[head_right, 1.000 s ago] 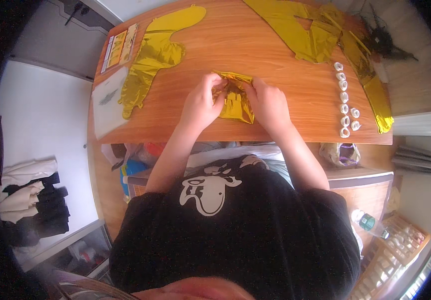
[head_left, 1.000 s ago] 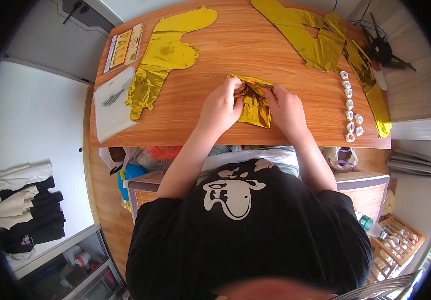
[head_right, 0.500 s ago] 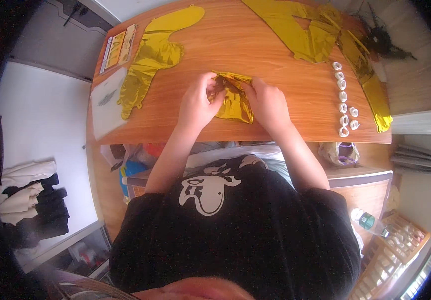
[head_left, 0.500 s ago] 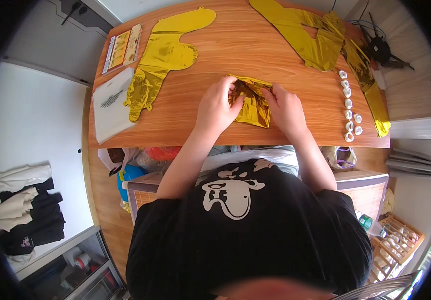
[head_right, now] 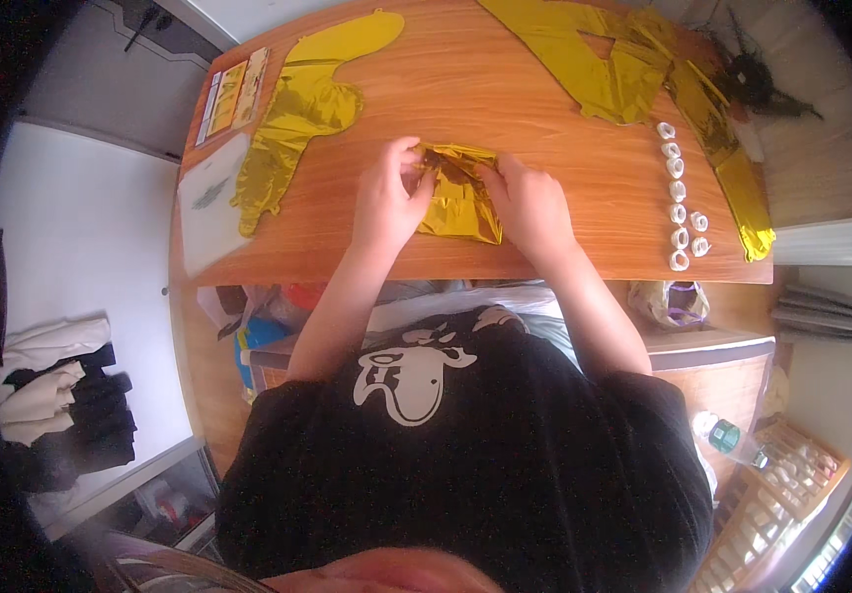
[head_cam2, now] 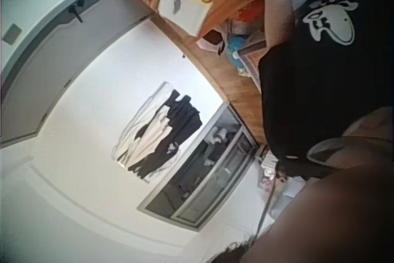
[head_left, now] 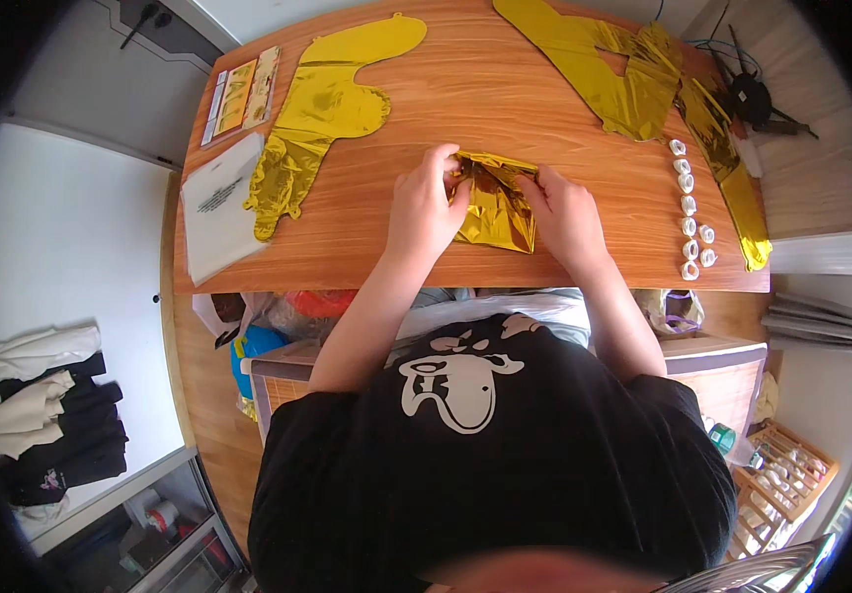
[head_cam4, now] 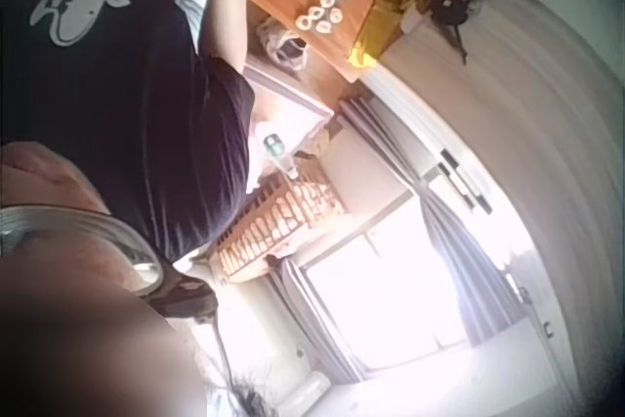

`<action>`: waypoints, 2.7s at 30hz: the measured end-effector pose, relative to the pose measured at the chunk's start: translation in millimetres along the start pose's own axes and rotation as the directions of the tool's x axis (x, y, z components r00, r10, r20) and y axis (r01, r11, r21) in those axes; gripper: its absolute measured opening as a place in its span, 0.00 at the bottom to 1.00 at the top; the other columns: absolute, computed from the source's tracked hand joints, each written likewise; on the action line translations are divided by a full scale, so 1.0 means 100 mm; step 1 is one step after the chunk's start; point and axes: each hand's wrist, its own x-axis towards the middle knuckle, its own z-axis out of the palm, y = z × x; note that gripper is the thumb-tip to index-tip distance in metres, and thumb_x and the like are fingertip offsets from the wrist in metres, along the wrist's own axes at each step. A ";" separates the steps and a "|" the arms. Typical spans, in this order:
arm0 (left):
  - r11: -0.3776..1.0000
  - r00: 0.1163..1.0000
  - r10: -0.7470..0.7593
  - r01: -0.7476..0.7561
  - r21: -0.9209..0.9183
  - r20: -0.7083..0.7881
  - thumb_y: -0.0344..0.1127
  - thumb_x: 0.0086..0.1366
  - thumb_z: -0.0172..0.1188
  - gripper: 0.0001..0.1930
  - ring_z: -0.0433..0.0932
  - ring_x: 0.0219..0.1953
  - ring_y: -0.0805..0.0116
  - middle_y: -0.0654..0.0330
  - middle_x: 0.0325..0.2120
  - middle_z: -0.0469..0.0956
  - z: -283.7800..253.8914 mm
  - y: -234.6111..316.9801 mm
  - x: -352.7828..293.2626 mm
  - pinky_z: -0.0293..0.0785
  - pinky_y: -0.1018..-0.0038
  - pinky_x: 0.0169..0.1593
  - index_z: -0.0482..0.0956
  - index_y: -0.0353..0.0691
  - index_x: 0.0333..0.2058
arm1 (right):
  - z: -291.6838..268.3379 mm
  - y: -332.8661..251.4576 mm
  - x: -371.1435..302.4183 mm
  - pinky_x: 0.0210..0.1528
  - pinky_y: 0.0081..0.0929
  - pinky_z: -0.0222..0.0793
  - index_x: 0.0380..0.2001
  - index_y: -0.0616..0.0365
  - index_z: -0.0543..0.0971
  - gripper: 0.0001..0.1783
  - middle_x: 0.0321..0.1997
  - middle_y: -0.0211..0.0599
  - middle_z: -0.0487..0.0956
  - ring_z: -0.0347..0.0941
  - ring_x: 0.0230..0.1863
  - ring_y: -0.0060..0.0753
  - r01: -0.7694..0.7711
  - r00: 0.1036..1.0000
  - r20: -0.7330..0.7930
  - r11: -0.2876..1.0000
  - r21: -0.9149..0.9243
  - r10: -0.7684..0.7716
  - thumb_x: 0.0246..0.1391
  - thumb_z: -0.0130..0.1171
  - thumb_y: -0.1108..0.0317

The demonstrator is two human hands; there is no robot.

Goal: Folding and flattening gold foil balloons and organizing them on a desk.

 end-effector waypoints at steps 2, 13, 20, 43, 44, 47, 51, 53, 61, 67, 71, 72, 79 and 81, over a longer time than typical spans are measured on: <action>0.998 0.999 -0.031 0.032 -0.062 0.012 0.28 0.58 0.70 0.25 0.85 0.36 0.56 0.54 0.38 0.86 0.00 0.01 0.02 0.78 0.60 0.43 0.73 0.40 0.54 | 0.01 0.00 0.00 0.32 0.48 0.71 0.32 0.63 0.76 0.18 0.28 0.57 0.79 0.77 0.32 0.63 0.007 1.000 -0.005 1.000 -0.004 -0.007 0.67 0.59 0.57; 0.987 0.967 0.159 -0.158 -0.019 0.197 0.22 0.62 0.60 0.20 0.85 0.41 0.52 0.54 0.35 0.87 -0.11 0.04 0.03 0.79 0.57 0.44 0.69 0.38 0.52 | 0.04 0.02 0.00 0.31 0.47 0.71 0.32 0.62 0.76 0.18 0.27 0.56 0.79 0.77 0.30 0.62 0.023 1.000 -0.002 1.000 0.003 -0.023 0.67 0.60 0.57; 0.990 0.984 0.003 0.022 -0.138 0.176 0.23 0.65 0.61 0.19 0.85 0.47 0.49 0.48 0.44 0.85 -0.13 0.10 -0.09 0.82 0.64 0.45 0.67 0.36 0.53 | 0.02 -0.03 -0.07 0.29 0.50 0.73 0.31 0.59 0.77 0.14 0.25 0.54 0.80 0.79 0.28 0.61 0.062 0.998 -0.013 0.997 0.037 -0.062 0.65 0.61 0.59; 0.961 0.949 -0.258 0.271 -0.052 0.181 0.31 0.59 0.70 0.25 0.85 0.32 0.58 0.52 0.32 0.84 -0.24 0.07 -0.03 0.80 0.65 0.37 0.70 0.38 0.53 | 0.06 -0.02 -0.08 0.28 0.47 0.71 0.30 0.61 0.76 0.15 0.24 0.53 0.79 0.77 0.27 0.60 0.137 0.990 -0.021 0.988 -0.066 -0.139 0.66 0.61 0.60; 0.962 0.950 -0.256 0.270 -0.052 0.181 0.31 0.59 0.70 0.25 0.85 0.32 0.58 0.52 0.32 0.84 -0.23 0.08 -0.03 0.80 0.65 0.37 0.70 0.38 0.53 | 0.06 -0.02 -0.08 0.28 0.47 0.71 0.30 0.61 0.76 0.15 0.24 0.53 0.79 0.77 0.27 0.60 0.138 0.990 -0.022 0.988 -0.067 -0.139 0.66 0.61 0.60; 0.940 0.933 -0.306 0.327 -0.093 0.189 0.30 0.60 0.70 0.22 0.86 0.32 0.58 0.52 0.31 0.85 -0.20 0.11 -0.01 0.80 0.65 0.37 0.72 0.38 0.50 | 0.04 -0.01 -0.06 0.30 0.48 0.71 0.31 0.61 0.76 0.15 0.27 0.55 0.79 0.78 0.29 0.60 0.110 0.994 -0.001 0.994 -0.023 -0.111 0.66 0.60 0.60; 0.985 0.985 -0.165 0.168 -0.050 0.058 0.27 0.60 0.68 0.18 0.86 0.31 0.58 0.56 0.29 0.86 -0.13 0.09 -0.11 0.79 0.64 0.35 0.73 0.41 0.47 | 0.04 0.00 -0.05 0.31 0.48 0.71 0.32 0.61 0.76 0.16 0.26 0.55 0.79 0.78 0.30 0.61 0.096 0.995 0.014 0.995 -0.041 -0.095 0.67 0.59 0.59; 0.995 0.994 -0.104 0.104 -0.012 0.018 0.26 0.60 0.67 0.17 0.85 0.30 0.56 0.59 0.28 0.85 -0.11 0.09 -0.11 0.79 0.63 0.34 0.73 0.42 0.46 | 0.03 0.00 -0.06 0.31 0.49 0.71 0.32 0.61 0.75 0.16 0.27 0.55 0.79 0.78 0.30 0.61 0.089 0.996 0.025 0.995 -0.050 -0.088 0.67 0.59 0.59; 0.997 0.995 -0.024 0.030 -0.067 0.093 0.25 0.58 0.68 0.17 0.85 0.35 0.56 0.57 0.31 0.85 -0.09 0.03 -0.09 0.79 0.61 0.37 0.75 0.43 0.45 | 0.04 0.00 -0.05 0.30 0.49 0.72 0.32 0.61 0.76 0.15 0.27 0.55 0.80 0.78 0.30 0.61 0.119 0.993 0.025 0.991 -0.059 -0.118 0.67 0.59 0.59; 0.999 0.986 0.039 -0.044 0.025 0.164 0.28 0.60 0.67 0.15 0.85 0.35 0.54 0.56 0.33 0.85 -0.16 0.08 -0.05 0.79 0.61 0.38 0.77 0.42 0.46 | 0.04 -0.01 -0.08 0.30 0.46 0.73 0.38 0.60 0.79 0.13 0.27 0.54 0.81 0.79 0.28 0.58 0.134 0.991 0.032 0.989 -0.067 -0.132 0.65 0.61 0.60; 0.991 0.975 0.130 -0.135 0.020 0.178 0.27 0.60 0.66 0.15 0.84 0.37 0.53 0.56 0.33 0.85 -0.19 0.06 -0.05 0.79 0.59 0.40 0.76 0.42 0.46 | 0.03 -0.02 -0.11 0.30 0.45 0.74 0.41 0.59 0.81 0.12 0.26 0.53 0.81 0.80 0.29 0.57 0.140 0.990 0.040 0.989 -0.056 -0.138 0.64 0.62 0.60; 0.987 0.970 0.146 -0.156 0.035 0.193 0.27 0.60 0.66 0.15 0.84 0.38 0.53 0.55 0.34 0.85 -0.22 0.09 -0.03 0.79 0.59 0.41 0.76 0.41 0.46 | 0.04 -0.01 -0.11 0.30 0.45 0.74 0.43 0.58 0.81 0.13 0.26 0.52 0.81 0.80 0.28 0.56 0.162 0.987 0.022 0.986 -0.040 -0.161 0.64 0.62 0.60; 0.988 0.974 -0.056 0.086 -0.131 0.218 0.30 0.59 0.68 0.18 0.83 0.38 0.55 0.56 0.34 0.84 -0.32 0.01 -0.19 0.78 0.62 0.39 0.72 0.40 0.47 | 0.03 -0.04 -0.16 0.36 0.39 0.76 0.52 0.51 0.84 0.19 0.36 0.41 0.86 0.81 0.32 0.47 0.425 0.905 0.008 0.902 -0.073 -0.426 0.58 0.67 0.63; 0.997 0.992 -0.004 0.013 -0.073 0.129 0.30 0.60 0.69 0.19 0.83 0.36 0.55 0.55 0.32 0.83 -0.36 0.04 -0.23 0.78 0.62 0.38 0.72 0.40 0.47 | 0.02 -0.08 -0.20 0.37 0.38 0.76 0.52 0.51 0.84 0.19 0.39 0.39 0.86 0.82 0.33 0.46 0.446 0.895 0.018 0.890 -0.099 -0.446 0.56 0.68 0.63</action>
